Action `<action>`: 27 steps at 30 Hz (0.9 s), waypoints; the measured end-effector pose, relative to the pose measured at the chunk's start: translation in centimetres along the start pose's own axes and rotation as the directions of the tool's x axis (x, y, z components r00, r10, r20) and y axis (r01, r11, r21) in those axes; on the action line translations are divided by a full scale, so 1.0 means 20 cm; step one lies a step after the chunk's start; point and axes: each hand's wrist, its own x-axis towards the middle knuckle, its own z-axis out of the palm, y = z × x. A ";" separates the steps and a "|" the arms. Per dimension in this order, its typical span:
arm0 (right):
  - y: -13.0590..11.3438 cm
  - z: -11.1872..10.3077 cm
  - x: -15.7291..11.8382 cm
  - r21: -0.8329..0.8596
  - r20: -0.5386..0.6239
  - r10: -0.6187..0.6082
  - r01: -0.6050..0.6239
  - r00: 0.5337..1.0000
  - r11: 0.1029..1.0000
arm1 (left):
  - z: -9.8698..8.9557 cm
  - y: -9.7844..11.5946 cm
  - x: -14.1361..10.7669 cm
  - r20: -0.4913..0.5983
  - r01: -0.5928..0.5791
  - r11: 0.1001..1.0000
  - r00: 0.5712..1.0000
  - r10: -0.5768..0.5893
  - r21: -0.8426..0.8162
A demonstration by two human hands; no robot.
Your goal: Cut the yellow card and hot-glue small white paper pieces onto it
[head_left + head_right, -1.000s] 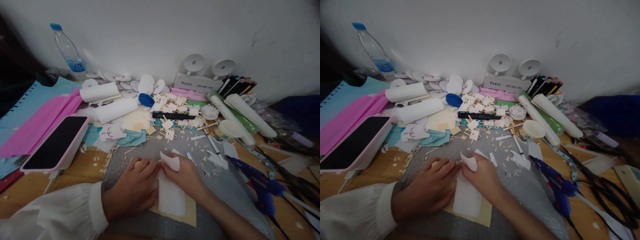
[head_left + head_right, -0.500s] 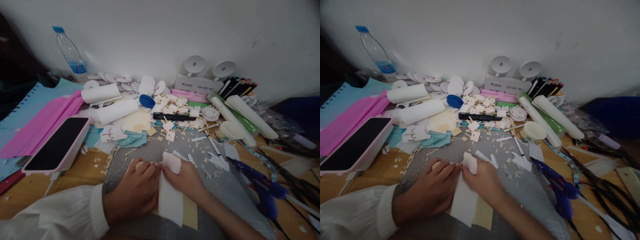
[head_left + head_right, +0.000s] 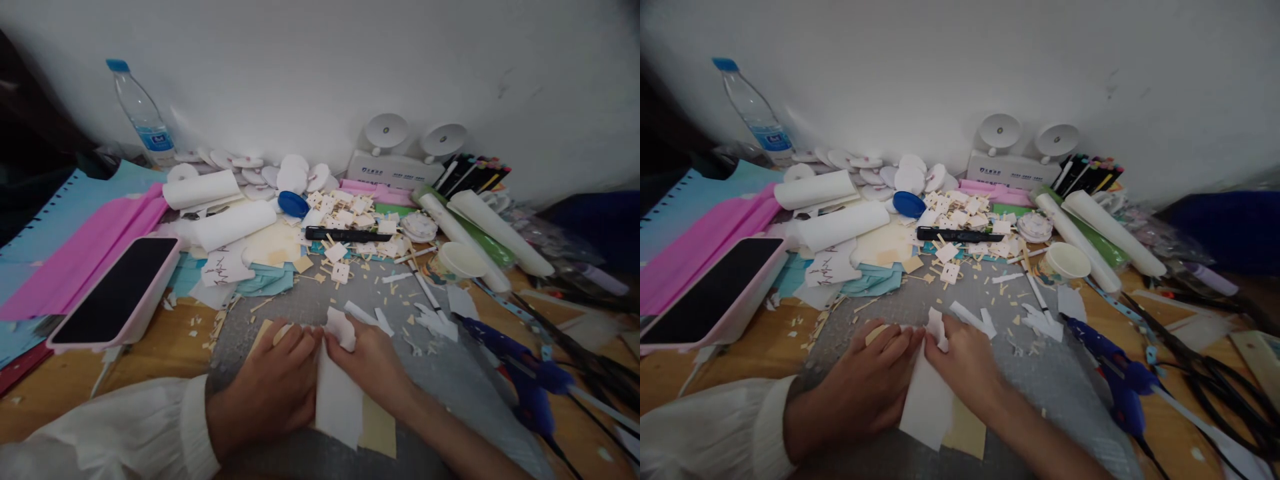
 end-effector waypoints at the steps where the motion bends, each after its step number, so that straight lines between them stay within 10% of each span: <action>1: 0.00 0.00 0.00 0.002 -0.002 -0.010 0.010 1.000 1.000 | 0.00 0.00 0.00 0.001 0.003 1.000 1.000 -0.003 0.004; 15: 0.01 -0.02 -0.02 0.220 0.004 0.017 -0.017 1.000 0.975 | 0.00 0.00 -0.01 -0.014 -0.012 1.000 1.000 0.012 0.026; 27: 0.01 -0.05 -0.02 0.082 0.069 0.011 -0.017 0.998 0.996 | -0.01 0.00 -0.03 0.031 0.035 0.998 0.999 -0.033 -0.049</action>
